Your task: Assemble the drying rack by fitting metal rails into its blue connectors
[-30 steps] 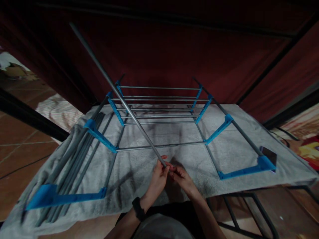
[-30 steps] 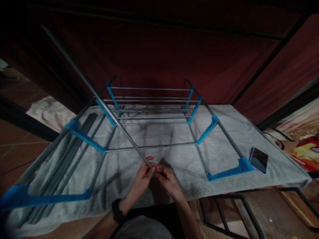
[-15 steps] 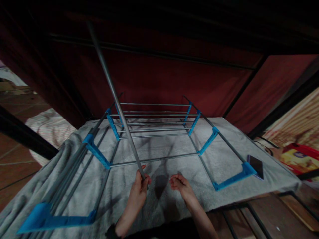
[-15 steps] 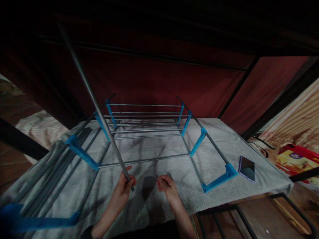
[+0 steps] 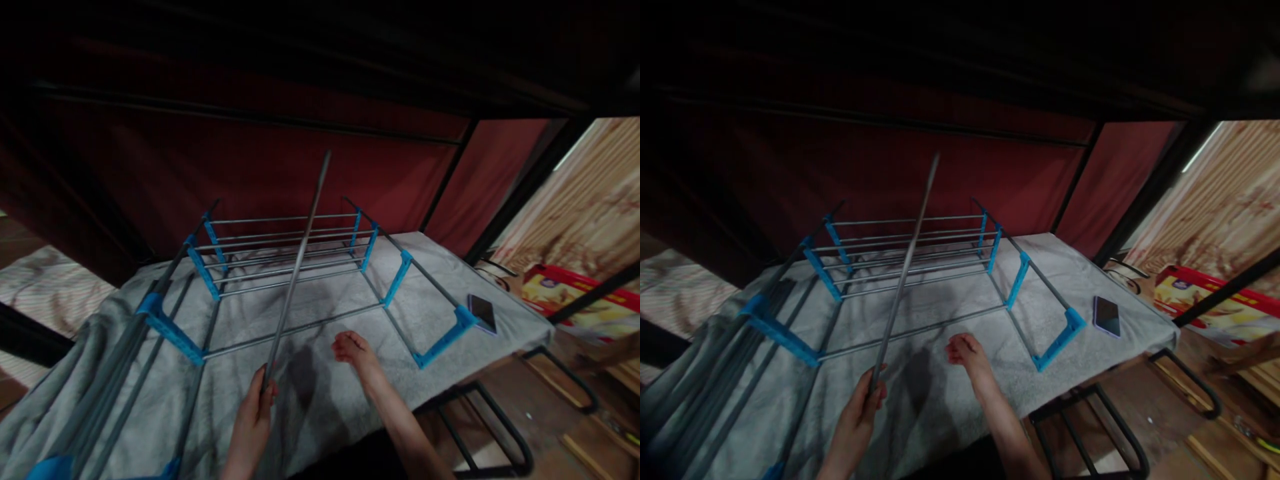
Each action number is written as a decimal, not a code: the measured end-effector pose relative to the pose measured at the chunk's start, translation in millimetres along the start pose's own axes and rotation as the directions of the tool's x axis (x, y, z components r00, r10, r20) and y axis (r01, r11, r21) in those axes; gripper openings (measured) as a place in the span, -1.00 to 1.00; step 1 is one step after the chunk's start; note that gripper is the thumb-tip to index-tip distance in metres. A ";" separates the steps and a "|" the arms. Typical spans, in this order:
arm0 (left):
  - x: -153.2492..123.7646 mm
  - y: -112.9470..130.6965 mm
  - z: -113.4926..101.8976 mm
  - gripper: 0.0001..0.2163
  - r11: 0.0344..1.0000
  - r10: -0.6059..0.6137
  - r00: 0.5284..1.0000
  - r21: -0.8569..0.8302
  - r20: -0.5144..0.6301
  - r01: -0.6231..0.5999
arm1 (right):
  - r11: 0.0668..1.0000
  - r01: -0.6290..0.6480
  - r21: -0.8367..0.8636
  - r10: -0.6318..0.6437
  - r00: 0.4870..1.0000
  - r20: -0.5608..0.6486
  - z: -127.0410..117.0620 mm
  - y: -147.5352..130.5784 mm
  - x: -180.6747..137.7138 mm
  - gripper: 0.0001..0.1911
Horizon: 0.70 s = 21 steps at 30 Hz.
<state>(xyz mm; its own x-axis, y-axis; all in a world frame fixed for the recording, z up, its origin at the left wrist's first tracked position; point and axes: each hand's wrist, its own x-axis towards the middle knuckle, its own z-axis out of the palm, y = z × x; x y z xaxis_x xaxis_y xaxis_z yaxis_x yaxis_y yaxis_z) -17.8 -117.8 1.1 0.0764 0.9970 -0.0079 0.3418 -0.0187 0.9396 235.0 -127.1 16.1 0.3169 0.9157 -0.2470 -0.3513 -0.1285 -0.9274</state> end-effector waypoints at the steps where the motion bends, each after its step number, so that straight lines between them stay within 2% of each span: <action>1: 0.4 -4.4 -0.8 -0.53 1.000 -0.018 1.000 0.009 -0.006 0.018 | 1.000 0.001 0.018 0.000 1.000 -0.010 1.4 -3.0 1.8 -0.48; 12: -9.9 -44.7 -9.8 -0.47 0.993 -0.102 0.993 0.057 0.061 0.099 | 0.973 0.097 0.207 -0.083 0.994 -0.073 8.3 -33.4 10.5 -0.39; 17: -15.8 -70.9 -11.9 -0.58 0.991 -0.124 0.987 0.057 0.103 0.118 | 0.952 0.162 0.258 -0.143 0.986 -0.092 11.3 -51.9 14.0 -0.50; 21: -20.6 -83.5 -18.3 -0.65 0.994 -0.095 0.993 0.056 0.069 0.092 | 0.953 0.195 0.232 -0.171 0.978 -0.121 7.9 -63.0 18.3 -0.53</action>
<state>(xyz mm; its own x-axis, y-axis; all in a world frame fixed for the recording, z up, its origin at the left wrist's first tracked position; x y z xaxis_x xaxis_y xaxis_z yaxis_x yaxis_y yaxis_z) -65.1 -135.4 -71.0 0.1074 0.9868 -0.1210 0.3997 0.0686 0.9141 256.0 -99.2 72.3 0.4764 0.8714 -0.1170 -0.4770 0.1444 -0.8669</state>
